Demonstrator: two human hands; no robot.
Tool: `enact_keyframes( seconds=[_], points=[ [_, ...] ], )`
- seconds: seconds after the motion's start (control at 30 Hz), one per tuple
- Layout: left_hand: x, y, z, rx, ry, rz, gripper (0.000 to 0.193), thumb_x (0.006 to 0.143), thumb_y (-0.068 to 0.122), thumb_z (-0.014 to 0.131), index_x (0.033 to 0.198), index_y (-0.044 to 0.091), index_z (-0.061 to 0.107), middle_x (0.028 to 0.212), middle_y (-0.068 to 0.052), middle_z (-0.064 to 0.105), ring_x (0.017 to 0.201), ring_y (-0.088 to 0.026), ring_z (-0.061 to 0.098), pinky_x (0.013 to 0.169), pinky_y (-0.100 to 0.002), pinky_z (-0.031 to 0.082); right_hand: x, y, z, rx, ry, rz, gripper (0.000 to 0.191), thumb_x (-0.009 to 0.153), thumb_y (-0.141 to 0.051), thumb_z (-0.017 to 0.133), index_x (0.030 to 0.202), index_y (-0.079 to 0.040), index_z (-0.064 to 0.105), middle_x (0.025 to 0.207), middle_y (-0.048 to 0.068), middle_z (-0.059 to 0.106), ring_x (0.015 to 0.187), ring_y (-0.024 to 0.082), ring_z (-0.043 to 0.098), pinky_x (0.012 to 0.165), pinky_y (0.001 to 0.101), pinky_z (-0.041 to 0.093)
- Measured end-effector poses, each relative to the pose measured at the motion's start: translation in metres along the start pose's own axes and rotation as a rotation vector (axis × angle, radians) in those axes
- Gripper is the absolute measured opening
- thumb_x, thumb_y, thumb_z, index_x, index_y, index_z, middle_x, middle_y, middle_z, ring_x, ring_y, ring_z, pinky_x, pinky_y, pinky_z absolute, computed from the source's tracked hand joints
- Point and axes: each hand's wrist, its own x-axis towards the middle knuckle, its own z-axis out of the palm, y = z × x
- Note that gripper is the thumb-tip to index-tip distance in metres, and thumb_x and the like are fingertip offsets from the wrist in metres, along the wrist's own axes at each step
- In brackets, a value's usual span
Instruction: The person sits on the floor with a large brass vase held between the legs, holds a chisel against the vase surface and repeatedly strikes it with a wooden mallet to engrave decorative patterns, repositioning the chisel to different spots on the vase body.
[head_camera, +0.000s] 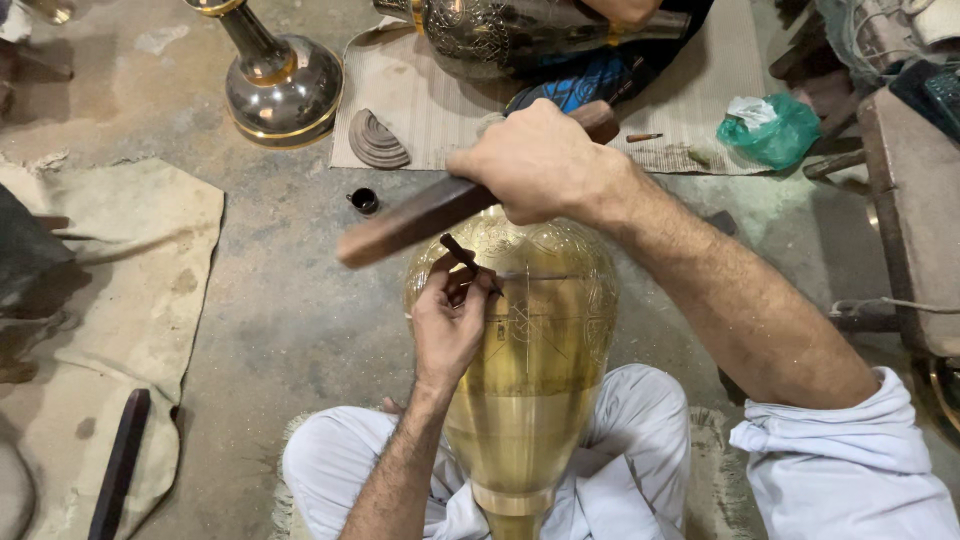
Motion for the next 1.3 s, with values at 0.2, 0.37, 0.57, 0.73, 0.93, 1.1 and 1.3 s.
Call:
enact_keyframes(
  seconds=[0.2,0.37,0.57,0.73,0.93,1.1,1.3],
  points=[
    [-0.004,-0.001,-0.001,0.081,0.012,0.008,0.03,0.101,0.003,0.061,0.129,-0.006,0.056,0.106,-0.014,0.078,0.098,-0.017,0.078,0.086,-0.029,0.067,-0.007,0.001,0.001,-0.054,0.051,-0.054,0.031,0.074,-0.008,0.073,0.103,-0.015,0.066,0.09,0.01,0.073,0.088,0.033,0.073,0.071,0.0493,0.057],
    [-0.004,-0.005,0.0,0.068,0.02,0.027,0.028,0.101,0.003,0.062,0.127,-0.006,0.056,0.108,-0.015,0.078,0.099,-0.019,0.077,0.087,-0.031,0.067,-0.008,0.003,-0.002,0.083,0.073,-0.008,0.038,0.074,-0.008,0.073,0.11,-0.014,0.062,0.089,0.013,0.072,0.085,0.034,0.073,0.069,0.0492,0.056],
    [-0.001,-0.005,-0.003,0.052,0.002,-0.063,0.036,0.099,0.004,0.059,0.134,-0.003,0.053,0.107,-0.015,0.078,0.1,-0.019,0.077,0.088,-0.03,0.067,-0.002,-0.003,0.0,0.081,0.114,0.011,0.036,0.079,-0.007,0.07,0.113,-0.014,0.06,0.085,0.013,0.071,0.079,0.034,0.073,0.063,0.0499,0.056],
    [-0.003,-0.003,-0.004,0.136,0.016,-0.002,0.038,0.099,0.004,0.061,0.135,-0.004,0.054,0.106,-0.015,0.078,0.099,-0.018,0.078,0.087,-0.029,0.066,-0.003,-0.003,0.004,0.098,0.144,-0.014,0.032,0.082,-0.007,0.07,0.111,-0.011,0.059,0.085,0.012,0.072,0.079,0.034,0.073,0.064,0.0495,0.056],
    [-0.009,0.0,0.002,0.099,0.016,0.003,0.035,0.1,0.005,0.064,0.132,-0.007,0.057,0.107,-0.017,0.079,0.098,-0.018,0.078,0.085,-0.029,0.066,-0.009,-0.004,0.006,0.042,0.09,0.012,0.032,0.078,-0.008,0.073,0.107,-0.01,0.06,0.09,0.015,0.071,0.085,0.037,0.072,0.067,0.0501,0.056],
    [-0.009,0.003,0.004,0.096,0.051,0.036,0.04,0.098,0.005,0.063,0.137,0.0,0.055,0.109,-0.015,0.078,0.098,-0.016,0.078,0.081,-0.028,0.066,-0.018,-0.002,0.005,0.183,0.416,-0.04,0.037,0.07,-0.003,0.074,0.103,-0.005,0.058,0.091,0.013,0.072,0.083,0.039,0.072,0.06,0.0528,0.053],
    [-0.008,0.002,0.005,0.11,0.068,-0.025,0.037,0.099,0.005,0.064,0.134,0.0,0.057,0.107,-0.014,0.079,0.093,-0.017,0.078,0.076,-0.028,0.066,-0.021,-0.003,0.006,0.074,0.213,0.021,0.033,0.077,-0.006,0.073,0.107,-0.008,0.058,0.085,0.015,0.071,0.079,0.038,0.071,0.061,0.0524,0.053]
  ],
)
